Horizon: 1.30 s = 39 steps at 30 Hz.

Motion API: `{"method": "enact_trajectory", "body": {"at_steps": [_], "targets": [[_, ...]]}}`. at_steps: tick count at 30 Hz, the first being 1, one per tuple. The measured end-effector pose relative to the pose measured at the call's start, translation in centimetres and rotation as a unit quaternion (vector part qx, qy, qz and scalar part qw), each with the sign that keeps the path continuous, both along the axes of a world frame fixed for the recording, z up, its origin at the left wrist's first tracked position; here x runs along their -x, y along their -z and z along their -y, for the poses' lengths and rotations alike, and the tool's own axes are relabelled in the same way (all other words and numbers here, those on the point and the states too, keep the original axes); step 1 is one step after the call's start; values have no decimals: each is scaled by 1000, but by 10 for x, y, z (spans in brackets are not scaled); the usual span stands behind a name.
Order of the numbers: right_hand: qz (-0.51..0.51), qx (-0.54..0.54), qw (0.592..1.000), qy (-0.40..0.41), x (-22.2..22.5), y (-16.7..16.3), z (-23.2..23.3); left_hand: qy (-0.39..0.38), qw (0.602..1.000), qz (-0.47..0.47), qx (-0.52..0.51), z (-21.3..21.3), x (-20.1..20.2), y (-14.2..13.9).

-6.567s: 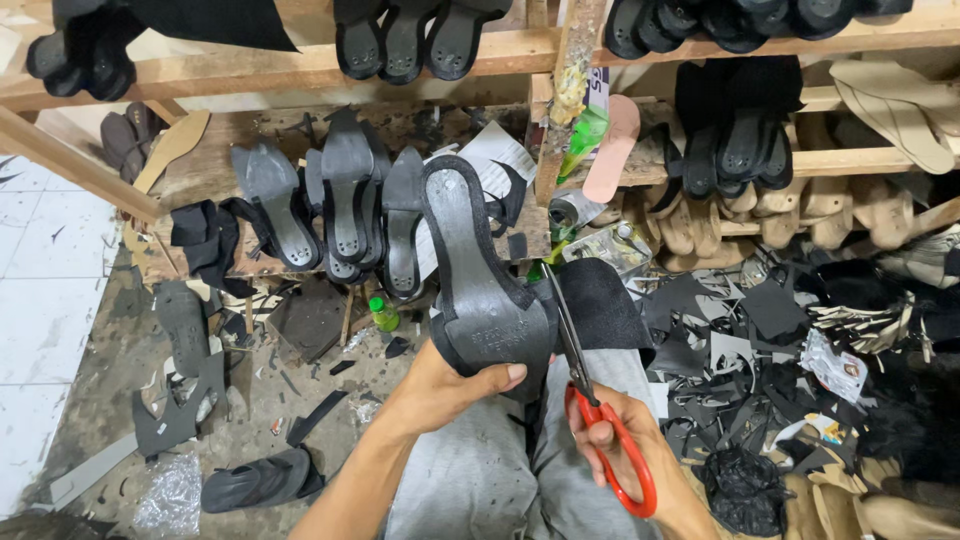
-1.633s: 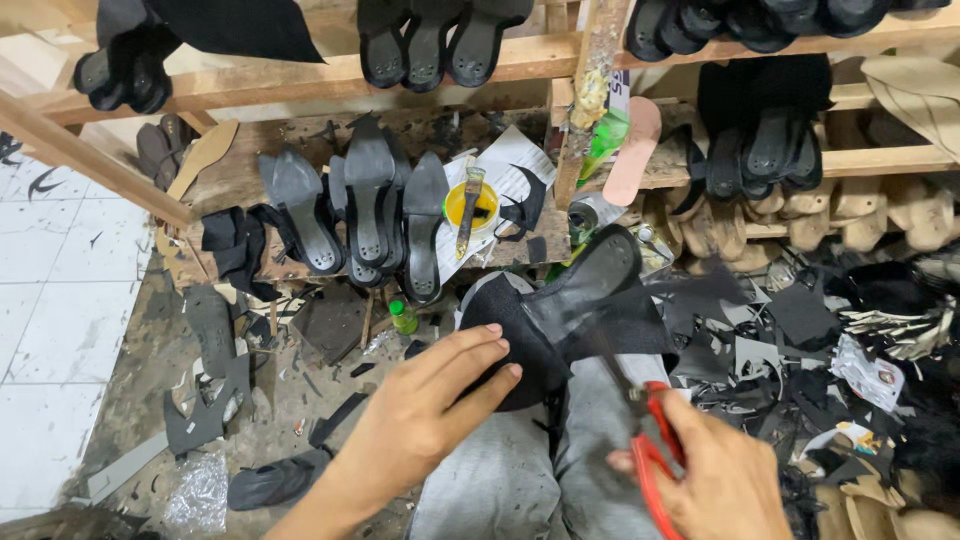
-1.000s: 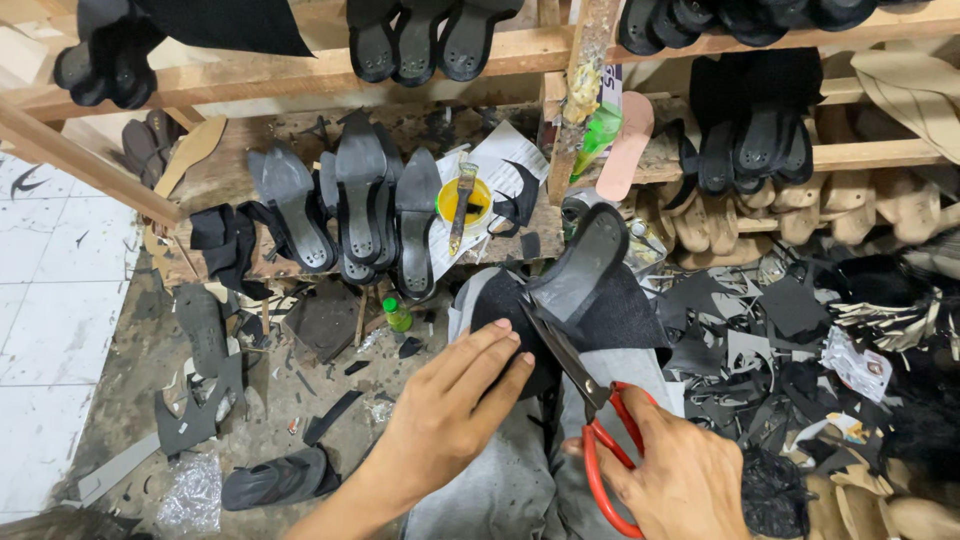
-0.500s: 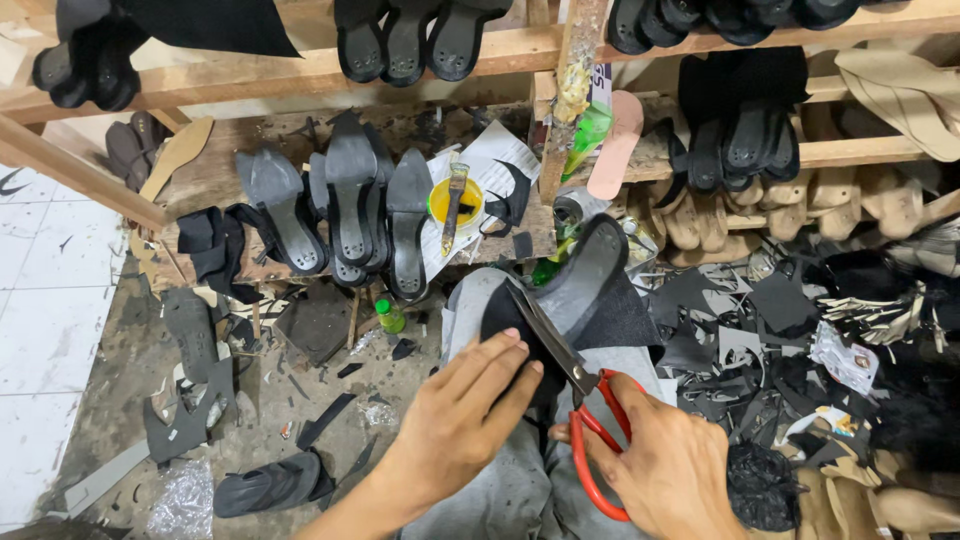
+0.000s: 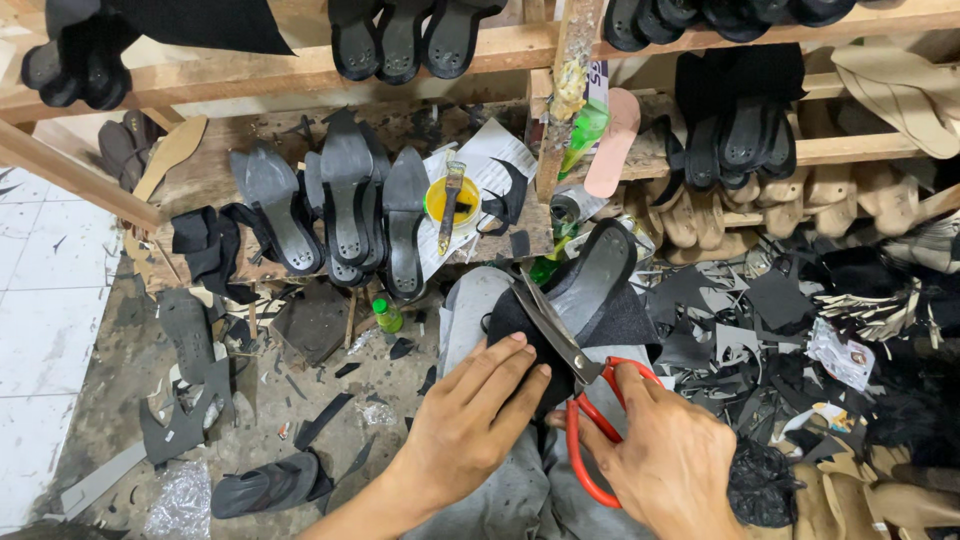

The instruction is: The person trims a black foam insole to fit a shoe sole using red-handled scissors. They repeatedly align the foam on the sole, cut along the edges, and adjust the fit by hand.

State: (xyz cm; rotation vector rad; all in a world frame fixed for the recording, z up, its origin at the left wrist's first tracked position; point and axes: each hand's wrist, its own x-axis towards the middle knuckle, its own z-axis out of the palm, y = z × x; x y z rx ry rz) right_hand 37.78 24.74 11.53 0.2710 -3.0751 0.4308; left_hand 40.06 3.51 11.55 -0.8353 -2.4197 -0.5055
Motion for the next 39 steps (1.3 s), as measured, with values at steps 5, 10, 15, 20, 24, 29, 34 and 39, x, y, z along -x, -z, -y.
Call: {"method": "enact_trajectory", "body": {"at_steps": [5,10,15,20,24,29,34,39], "targets": [[15,-36,999,17,1,0,2,-4,1000,0,-3,-1,0,-1],[-73,-11,997,-22,3,-3,3,-1,1000,-3,-5,-1,-1,-1],[-27,-32,999,-7,8,-2,2,10,1000,-2,-11,-4,-1,0],[-59,-38,997,-24,9,-1,3,3,1000,-5,-13,-5,0,3],[-33,-39,998,-33,12,2,2,8,1000,1,-23,-5,0,6],[110,0,994,4,22,15,-10,-2,1000,9,-30,-2,1,8],[119,302,943,79,27,33,-28,13,999,4,-34,5,1,6],[-110,466,872,103,49,37,-44,97,990,40,-91,16,0,3]]}}
